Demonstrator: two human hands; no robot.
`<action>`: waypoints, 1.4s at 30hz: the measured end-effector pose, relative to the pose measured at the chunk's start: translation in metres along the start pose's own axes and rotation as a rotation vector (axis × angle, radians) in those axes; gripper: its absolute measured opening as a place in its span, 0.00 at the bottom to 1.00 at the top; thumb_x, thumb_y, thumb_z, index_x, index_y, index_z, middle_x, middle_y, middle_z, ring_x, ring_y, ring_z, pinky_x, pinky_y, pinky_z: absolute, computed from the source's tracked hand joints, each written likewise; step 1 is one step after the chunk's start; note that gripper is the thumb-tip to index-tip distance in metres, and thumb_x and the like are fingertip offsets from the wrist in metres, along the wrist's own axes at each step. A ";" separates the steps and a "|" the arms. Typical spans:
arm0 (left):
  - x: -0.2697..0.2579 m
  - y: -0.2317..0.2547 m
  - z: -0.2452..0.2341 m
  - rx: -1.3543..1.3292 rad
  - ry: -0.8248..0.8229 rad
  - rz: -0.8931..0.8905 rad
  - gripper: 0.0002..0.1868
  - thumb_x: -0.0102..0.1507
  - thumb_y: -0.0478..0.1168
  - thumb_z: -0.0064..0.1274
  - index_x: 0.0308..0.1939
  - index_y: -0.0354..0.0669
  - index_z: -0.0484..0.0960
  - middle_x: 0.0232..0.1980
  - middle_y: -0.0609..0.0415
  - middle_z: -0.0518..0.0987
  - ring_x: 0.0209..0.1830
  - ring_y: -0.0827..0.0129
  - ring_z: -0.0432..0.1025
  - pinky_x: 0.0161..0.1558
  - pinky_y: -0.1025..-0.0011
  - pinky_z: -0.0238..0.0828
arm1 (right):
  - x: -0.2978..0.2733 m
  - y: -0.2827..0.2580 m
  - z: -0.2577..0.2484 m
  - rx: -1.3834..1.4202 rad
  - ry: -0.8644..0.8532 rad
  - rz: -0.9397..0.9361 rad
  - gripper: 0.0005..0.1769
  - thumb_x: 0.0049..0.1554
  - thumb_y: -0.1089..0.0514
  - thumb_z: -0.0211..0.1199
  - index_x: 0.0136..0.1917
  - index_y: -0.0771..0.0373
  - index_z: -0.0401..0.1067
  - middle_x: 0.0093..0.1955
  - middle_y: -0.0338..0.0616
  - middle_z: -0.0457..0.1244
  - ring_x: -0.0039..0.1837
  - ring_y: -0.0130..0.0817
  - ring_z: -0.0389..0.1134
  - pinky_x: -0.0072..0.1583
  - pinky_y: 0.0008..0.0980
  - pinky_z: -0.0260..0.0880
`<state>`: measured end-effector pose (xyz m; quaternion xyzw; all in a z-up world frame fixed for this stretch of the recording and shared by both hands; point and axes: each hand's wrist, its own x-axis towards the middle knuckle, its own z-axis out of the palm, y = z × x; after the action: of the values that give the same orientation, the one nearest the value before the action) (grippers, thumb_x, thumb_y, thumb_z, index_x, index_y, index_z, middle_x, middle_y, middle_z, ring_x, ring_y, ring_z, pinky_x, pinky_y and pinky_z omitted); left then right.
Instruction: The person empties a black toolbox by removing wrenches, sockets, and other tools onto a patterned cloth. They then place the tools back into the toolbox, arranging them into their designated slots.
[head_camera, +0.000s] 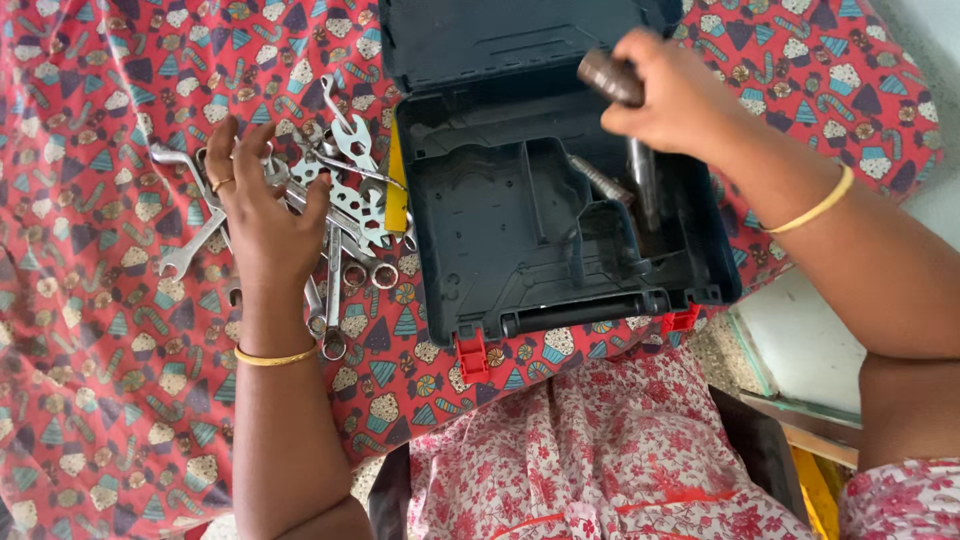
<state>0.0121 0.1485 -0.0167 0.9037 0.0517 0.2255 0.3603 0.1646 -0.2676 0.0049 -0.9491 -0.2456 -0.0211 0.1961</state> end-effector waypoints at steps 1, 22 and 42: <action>-0.001 0.001 0.000 -0.009 0.004 0.007 0.35 0.64 0.33 0.67 0.73 0.45 0.68 0.82 0.46 0.53 0.78 0.53 0.64 0.62 0.63 0.79 | 0.000 -0.003 -0.006 0.013 0.097 -0.073 0.27 0.50 0.55 0.71 0.60 0.66 0.68 0.42 0.56 0.65 0.45 0.52 0.69 0.45 0.46 0.67; 0.005 0.003 0.010 -0.667 -0.069 0.059 0.27 0.70 0.33 0.60 0.70 0.41 0.66 0.71 0.51 0.72 0.66 0.63 0.75 0.56 0.70 0.83 | 0.058 -0.165 0.062 1.275 -0.207 -0.064 0.23 0.60 0.65 0.70 0.63 0.65 0.62 0.55 0.45 0.66 0.46 0.29 0.71 0.48 0.33 0.76; 0.005 0.009 -0.020 -0.256 0.085 0.084 0.23 0.70 0.33 0.60 0.67 0.40 0.70 0.63 0.49 0.78 0.50 0.66 0.81 0.48 0.71 0.78 | 0.017 -0.065 -0.051 0.590 -0.106 -0.246 0.12 0.69 0.66 0.53 0.64 0.69 0.69 0.59 0.49 0.69 0.57 0.32 0.70 0.58 0.29 0.69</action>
<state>0.0066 0.1555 0.0039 0.8413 0.0000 0.2831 0.4605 0.1518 -0.2276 0.0777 -0.8143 -0.3640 0.0771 0.4456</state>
